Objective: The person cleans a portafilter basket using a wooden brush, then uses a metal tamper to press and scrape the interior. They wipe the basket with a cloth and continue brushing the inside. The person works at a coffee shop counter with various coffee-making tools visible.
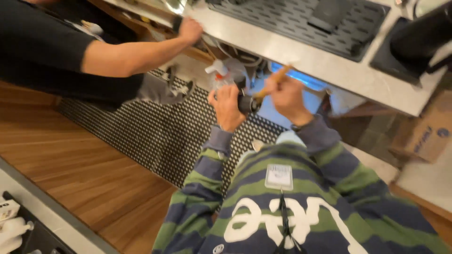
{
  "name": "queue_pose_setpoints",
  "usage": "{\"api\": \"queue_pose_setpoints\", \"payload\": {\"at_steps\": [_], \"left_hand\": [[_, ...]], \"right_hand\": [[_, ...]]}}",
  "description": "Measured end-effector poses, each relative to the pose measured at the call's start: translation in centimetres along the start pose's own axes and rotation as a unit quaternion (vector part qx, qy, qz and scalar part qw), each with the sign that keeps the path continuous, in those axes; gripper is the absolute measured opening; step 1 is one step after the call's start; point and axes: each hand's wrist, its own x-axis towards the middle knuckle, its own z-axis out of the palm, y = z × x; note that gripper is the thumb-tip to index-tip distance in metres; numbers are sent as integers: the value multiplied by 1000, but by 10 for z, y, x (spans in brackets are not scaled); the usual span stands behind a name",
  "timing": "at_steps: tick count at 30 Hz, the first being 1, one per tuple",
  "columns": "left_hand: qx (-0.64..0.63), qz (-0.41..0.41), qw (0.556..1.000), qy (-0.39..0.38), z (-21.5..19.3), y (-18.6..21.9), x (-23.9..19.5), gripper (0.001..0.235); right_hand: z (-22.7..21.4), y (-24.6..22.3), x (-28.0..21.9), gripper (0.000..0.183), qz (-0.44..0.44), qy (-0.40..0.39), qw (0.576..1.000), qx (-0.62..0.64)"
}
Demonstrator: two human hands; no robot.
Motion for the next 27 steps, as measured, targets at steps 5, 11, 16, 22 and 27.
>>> {"api": "queue_pose_setpoints", "payload": {"at_steps": [5,11,16,22,27], "left_hand": [[-13,-17,1000,9,7,16,14,79],[5,-11,1000,19,-1,50,28,74],[9,-8,1000,20,2,61,33,64],[23,-16,999,45,-3,74,43,61],[8,-27,996,88,7,73,38,60]], "right_hand": [[-40,11,6,28,90,-15,993,78],[-45,4,11,25,42,-40,996,66],[-52,31,11,39,91,-45,994,28],[-57,33,27,39,124,-118,979,110],[-49,5,24,32,119,-95,986,69]]}}
